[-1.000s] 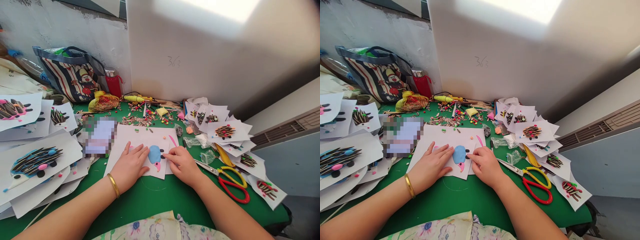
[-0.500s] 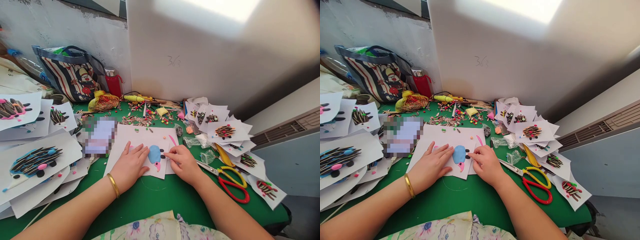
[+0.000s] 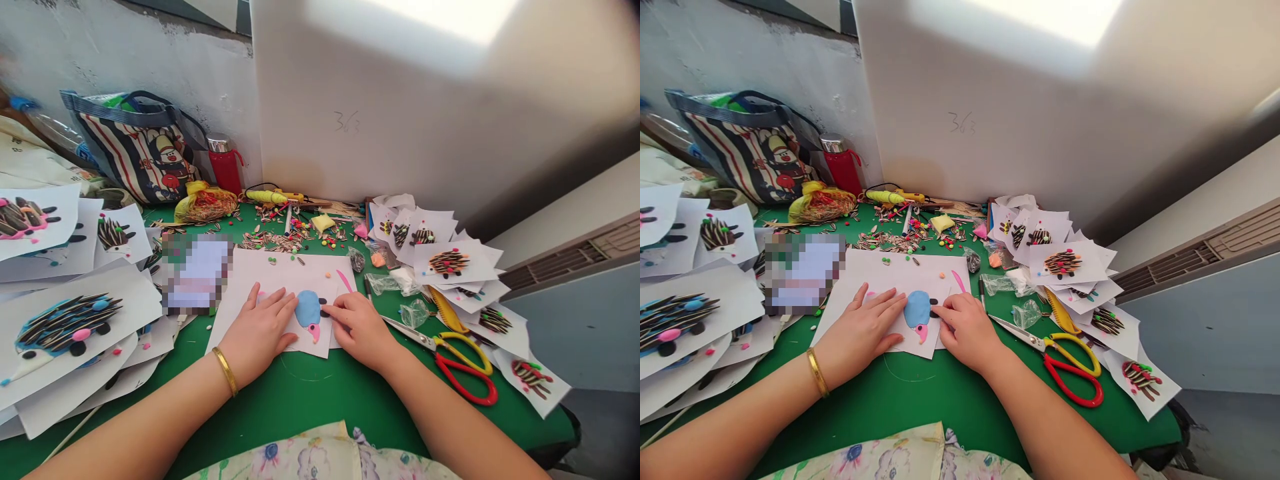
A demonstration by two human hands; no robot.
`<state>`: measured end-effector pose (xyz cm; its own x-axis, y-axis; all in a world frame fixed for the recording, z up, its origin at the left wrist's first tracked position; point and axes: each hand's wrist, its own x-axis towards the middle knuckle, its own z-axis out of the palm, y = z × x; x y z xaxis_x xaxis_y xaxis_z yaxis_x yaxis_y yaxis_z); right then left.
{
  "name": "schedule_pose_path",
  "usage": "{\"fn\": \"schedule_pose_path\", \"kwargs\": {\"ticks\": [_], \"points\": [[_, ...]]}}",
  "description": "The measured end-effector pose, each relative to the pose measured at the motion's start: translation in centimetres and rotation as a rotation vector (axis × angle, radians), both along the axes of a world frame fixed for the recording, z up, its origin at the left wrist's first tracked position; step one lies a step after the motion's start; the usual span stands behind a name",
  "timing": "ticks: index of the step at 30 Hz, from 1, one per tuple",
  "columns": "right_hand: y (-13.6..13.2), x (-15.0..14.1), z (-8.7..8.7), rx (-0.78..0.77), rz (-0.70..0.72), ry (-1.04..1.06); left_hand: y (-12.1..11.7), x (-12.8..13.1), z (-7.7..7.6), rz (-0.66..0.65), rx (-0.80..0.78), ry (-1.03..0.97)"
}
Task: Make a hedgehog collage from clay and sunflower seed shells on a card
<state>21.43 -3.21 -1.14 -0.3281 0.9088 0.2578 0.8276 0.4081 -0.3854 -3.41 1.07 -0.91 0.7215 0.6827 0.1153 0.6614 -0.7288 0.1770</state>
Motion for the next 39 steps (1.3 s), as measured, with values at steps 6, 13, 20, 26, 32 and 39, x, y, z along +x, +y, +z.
{"fn": "schedule_pose_path", "kwargs": {"ticks": [6, 13, 20, 26, 32, 39], "points": [[0.0, 0.1, 0.1, -0.011, 0.005, -0.024, 0.0, 0.0, 0.1, 0.004, -0.003, 0.0], [0.2, 0.8, 0.6, 0.031, -0.035, -0.036, -0.2, -0.1, -0.1, -0.001, 0.017, -0.012], [-0.2, 0.4, 1.0, 0.025, 0.056, -0.042, 0.2, -0.4, 0.0, 0.018, 0.023, -0.026], [1.0, 1.8, 0.4, 0.108, -0.151, -0.09, 0.0, 0.2, 0.4, 0.055, 0.048, -0.1], [3.0, 3.1, -0.6, 0.064, -0.271, -0.286, -0.4, 0.6, 0.9, 0.059, 0.078, -0.134], [3.7, 2.7, -0.5, 0.057, -0.328, -0.419, -0.9, 0.7, 0.8, -0.141, -0.039, -0.089]]}}
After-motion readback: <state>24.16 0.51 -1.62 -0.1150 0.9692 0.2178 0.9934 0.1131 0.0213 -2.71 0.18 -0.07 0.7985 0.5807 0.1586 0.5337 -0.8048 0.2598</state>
